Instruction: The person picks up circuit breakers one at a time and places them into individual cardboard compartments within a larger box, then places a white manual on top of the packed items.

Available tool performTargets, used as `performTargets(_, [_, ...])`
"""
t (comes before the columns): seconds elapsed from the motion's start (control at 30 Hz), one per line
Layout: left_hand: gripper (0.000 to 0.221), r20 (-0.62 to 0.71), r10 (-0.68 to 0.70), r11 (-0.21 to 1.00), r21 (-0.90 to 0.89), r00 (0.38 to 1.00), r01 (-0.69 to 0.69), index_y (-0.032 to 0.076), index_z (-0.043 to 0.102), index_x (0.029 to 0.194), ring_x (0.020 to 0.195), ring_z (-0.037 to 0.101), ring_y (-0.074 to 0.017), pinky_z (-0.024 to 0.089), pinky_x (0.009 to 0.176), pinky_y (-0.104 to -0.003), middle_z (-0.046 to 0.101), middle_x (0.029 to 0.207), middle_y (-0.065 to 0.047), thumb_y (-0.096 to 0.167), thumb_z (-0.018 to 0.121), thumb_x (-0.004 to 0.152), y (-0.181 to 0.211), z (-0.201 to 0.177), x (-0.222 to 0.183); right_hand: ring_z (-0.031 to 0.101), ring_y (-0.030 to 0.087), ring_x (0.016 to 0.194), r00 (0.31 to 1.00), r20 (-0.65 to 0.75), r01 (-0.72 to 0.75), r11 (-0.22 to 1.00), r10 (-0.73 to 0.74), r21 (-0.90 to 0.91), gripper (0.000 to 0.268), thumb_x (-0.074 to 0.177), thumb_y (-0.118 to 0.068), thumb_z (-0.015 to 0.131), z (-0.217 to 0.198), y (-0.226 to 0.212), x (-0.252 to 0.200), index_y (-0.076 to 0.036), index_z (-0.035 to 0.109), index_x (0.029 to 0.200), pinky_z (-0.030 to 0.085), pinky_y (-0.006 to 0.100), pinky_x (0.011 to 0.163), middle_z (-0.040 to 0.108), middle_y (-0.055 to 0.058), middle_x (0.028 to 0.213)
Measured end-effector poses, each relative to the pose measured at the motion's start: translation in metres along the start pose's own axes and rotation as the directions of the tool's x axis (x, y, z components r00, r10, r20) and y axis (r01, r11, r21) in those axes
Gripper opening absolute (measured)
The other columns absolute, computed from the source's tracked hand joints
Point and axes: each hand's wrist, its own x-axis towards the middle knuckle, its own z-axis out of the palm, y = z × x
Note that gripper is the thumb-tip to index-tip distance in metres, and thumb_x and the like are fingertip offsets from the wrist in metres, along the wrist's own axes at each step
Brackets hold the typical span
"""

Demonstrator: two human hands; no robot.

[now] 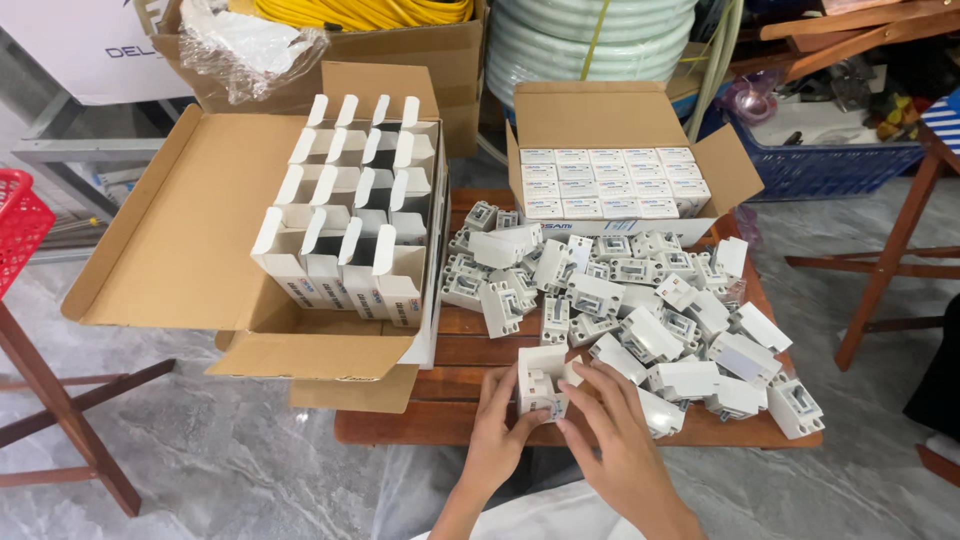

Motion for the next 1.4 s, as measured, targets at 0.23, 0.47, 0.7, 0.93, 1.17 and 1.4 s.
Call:
performTargets(0.23, [0.07, 0.002, -0.037, 0.999, 0.013, 0.999, 0.037, 0.011, 0.063, 0.161, 0.135, 0.066, -0.0199, 0.053, 0.111, -0.034, 0.063, 0.143, -0.005, 0.029, 0.085, 0.097, -0.017, -0.003, 0.001, 0.06, 0.03, 0.147, 0.96, -0.265, -0.092, 0.996, 0.087, -0.009, 0.035, 0.104, -0.026, 0.074, -0.062, 0.088, 0.009, -0.012, 0.078, 0.136, 0.046, 0.058, 0.133, 0.071, 0.008, 0.151])
performTargets(0.47, [0.063, -0.131, -0.031, 0.983, -0.186, 0.991, 0.006, 0.006, 0.067, 0.153, 0.14, 0.067, -0.0235, 0.058, 0.113, -0.035, 0.062, 0.148, -0.01, 0.009, 0.089, 0.093, -0.031, 0.0, 0.002, 0.052, 0.04, 0.146, 0.625, -0.158, -0.778, 0.626, 0.764, -0.055, 0.036, 0.109, -0.028, 0.063, -0.131, 0.283, 0.058, -0.008, 0.088, 0.125, 0.056, 0.052, 0.094, 0.076, 0.015, 0.138])
performTargets(0.7, [0.06, -0.062, -0.145, 0.987, -0.084, 0.987, 0.14, 0.011, 0.067, 0.152, 0.143, 0.067, -0.0209, 0.057, 0.115, -0.034, 0.067, 0.151, -0.005, 0.017, 0.087, 0.096, -0.016, -0.004, 0.014, 0.038, 0.025, 0.068, 0.353, 0.066, -0.935, 0.355, 0.933, -0.011, 0.077, 0.068, -0.053, 0.106, -0.098, 0.369, 0.086, -0.017, 0.038, 0.066, 0.025, 0.039, 0.065, 0.046, 0.005, 0.073])
performTargets(0.93, [0.061, -0.039, -0.182, 0.982, -0.05, 0.983, 0.18, 0.014, 0.065, 0.156, 0.147, 0.063, -0.0199, 0.054, 0.117, -0.034, 0.065, 0.154, -0.003, 0.019, 0.085, 0.099, -0.021, -0.006, 0.011, 0.058, 0.032, 0.068, 0.329, 0.032, -0.944, 0.329, 0.944, -0.006, 0.053, 0.088, -0.048, 0.092, -0.088, 0.382, 0.088, -0.009, 0.06, 0.071, 0.04, 0.046, 0.067, 0.064, 0.01, 0.079])
performTargets(1.17, [0.061, -0.064, -0.124, 0.991, -0.065, 0.99, 0.12, 0.01, 0.067, 0.154, 0.145, 0.066, -0.0225, 0.055, 0.119, -0.036, 0.067, 0.153, -0.007, 0.021, 0.086, 0.096, -0.028, -0.005, 0.009, 0.072, 0.018, 0.105, 0.497, 0.006, -0.526, 0.296, 0.868, 0.797, 0.017, 0.112, -0.007, 0.07, -0.135, 0.299, 0.077, -0.013, 0.054, 0.113, 0.065, 0.039, 0.097, 0.075, 0.01, 0.112])
performTargets(1.4, [0.058, -0.083, -0.117, 0.993, -0.042, 0.99, 0.114, 0.012, 0.071, 0.15, 0.143, 0.068, -0.0205, 0.054, 0.117, -0.035, 0.07, 0.149, -0.004, 0.017, 0.089, 0.095, -0.02, -0.005, 0.008, 0.077, 0.027, 0.113, 0.697, 0.133, -0.388, 0.215, 0.704, 0.896, 0.083, 0.096, 0.004, 0.074, -0.13, 0.17, 0.09, -0.006, 0.044, 0.172, 0.068, 0.038, 0.092, 0.077, 0.023, 0.133])
